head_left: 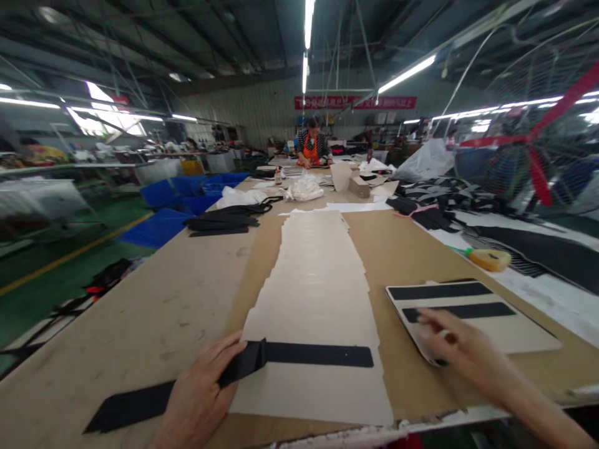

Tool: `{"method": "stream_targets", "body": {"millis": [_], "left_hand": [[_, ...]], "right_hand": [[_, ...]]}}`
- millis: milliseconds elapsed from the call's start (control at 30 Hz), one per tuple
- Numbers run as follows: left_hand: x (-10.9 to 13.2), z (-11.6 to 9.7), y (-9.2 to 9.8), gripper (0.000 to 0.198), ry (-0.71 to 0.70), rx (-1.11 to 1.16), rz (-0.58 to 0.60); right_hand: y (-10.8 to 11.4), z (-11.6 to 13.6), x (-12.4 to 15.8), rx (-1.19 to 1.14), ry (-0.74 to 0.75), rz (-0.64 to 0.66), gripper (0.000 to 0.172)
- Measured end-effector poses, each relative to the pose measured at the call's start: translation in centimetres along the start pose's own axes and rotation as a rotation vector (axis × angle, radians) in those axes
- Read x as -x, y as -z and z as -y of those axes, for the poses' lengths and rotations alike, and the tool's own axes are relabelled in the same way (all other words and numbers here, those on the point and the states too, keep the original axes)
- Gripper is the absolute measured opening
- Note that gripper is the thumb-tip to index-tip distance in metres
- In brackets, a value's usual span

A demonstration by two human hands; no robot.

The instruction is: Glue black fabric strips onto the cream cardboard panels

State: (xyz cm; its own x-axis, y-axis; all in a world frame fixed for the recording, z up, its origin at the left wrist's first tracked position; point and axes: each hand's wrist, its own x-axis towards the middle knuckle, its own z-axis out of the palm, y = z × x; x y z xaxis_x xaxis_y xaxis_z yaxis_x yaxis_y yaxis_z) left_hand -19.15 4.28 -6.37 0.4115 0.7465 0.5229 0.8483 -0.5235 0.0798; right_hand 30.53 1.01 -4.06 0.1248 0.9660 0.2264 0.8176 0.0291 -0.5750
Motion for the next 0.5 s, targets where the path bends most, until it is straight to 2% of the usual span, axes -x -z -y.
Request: {"method": "stream_targets", "body": {"millis": [67,100,167,267,333,500], "left_hand": [[-0.3,-0.7,0.4,0.039,0.018,0.014,0.021],[-0.4,-1.0,0.6,0.041,0.024,0.026,0.026],[-0.5,-1.4,0.9,0.042,0.03,0.053,0.036],[-0.5,-1.8,1.4,0.043,0.027,0.08,0.048],[-0.3,-2.0,1.7,0.045,0.023,0.088,0.056],[1.1,-2.5,2.2,0.053,0.014,0.08,0.087]], "right_hand": [[-3.5,3.7,3.5,0.016,0.15,0.095,0.041],[-4.9,5.0,4.9,0.064,0.255,0.088,0.041],[-6.9,6.3,6.7,0.173,0.41,-0.007,0.041],[-8.1,6.2,7.6,0.244,0.581,-0.187,0.039],[-8.2,5.8,7.9,0.227,0.638,-0.267,0.037],[-8.5,4.8,9.2,0.195,0.655,-0.338,0.036]]}}
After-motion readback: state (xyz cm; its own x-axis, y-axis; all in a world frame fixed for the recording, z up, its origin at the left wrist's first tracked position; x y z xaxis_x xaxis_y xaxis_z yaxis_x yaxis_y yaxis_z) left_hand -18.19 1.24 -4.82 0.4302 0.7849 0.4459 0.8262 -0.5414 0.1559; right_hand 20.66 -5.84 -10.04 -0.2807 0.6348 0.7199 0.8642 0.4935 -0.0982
